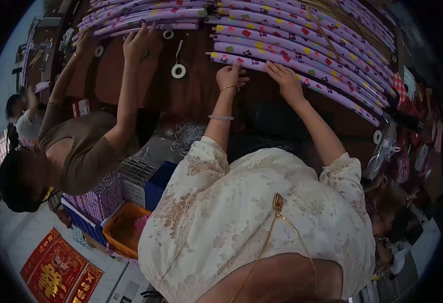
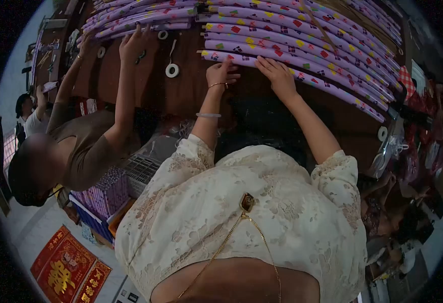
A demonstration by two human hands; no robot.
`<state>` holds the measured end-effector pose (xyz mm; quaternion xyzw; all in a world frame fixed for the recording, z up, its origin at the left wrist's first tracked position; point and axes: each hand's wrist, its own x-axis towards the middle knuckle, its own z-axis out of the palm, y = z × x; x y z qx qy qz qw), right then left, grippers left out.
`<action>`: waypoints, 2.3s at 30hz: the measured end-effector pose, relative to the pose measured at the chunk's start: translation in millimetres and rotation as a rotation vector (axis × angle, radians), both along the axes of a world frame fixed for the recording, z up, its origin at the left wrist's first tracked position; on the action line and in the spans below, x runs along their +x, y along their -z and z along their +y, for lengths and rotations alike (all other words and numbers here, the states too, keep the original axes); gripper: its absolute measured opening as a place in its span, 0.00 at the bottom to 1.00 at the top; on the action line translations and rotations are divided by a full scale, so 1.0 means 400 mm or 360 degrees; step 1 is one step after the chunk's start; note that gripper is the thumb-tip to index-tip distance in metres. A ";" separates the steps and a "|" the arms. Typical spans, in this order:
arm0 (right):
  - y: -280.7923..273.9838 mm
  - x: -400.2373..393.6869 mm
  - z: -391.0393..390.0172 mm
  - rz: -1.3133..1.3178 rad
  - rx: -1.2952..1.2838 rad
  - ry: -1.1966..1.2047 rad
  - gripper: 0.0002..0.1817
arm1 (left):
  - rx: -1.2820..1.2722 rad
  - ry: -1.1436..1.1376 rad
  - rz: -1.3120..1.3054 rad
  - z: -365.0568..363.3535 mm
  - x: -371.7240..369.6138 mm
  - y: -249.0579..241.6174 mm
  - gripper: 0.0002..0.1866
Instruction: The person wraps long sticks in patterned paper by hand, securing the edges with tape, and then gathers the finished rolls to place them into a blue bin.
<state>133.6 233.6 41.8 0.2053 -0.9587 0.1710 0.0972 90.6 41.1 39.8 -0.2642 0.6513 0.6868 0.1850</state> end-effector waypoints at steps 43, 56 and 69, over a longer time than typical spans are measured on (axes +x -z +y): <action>-0.047 0.036 -0.021 0.0048 0.0473 0.0057 0.26 | -0.0115 -0.0293 0.0216 -0.128 -0.074 0.024 0.16; 0.003 0.048 -0.085 -0.0008 0.0258 0.0254 0.28 | -0.0183 -0.0133 0.0047 -0.129 -0.084 -0.026 0.19; -0.051 0.211 0.189 -0.0307 0.0391 0.0615 0.24 | -0.0224 -0.0173 -0.0002 -0.131 -0.087 -0.029 0.10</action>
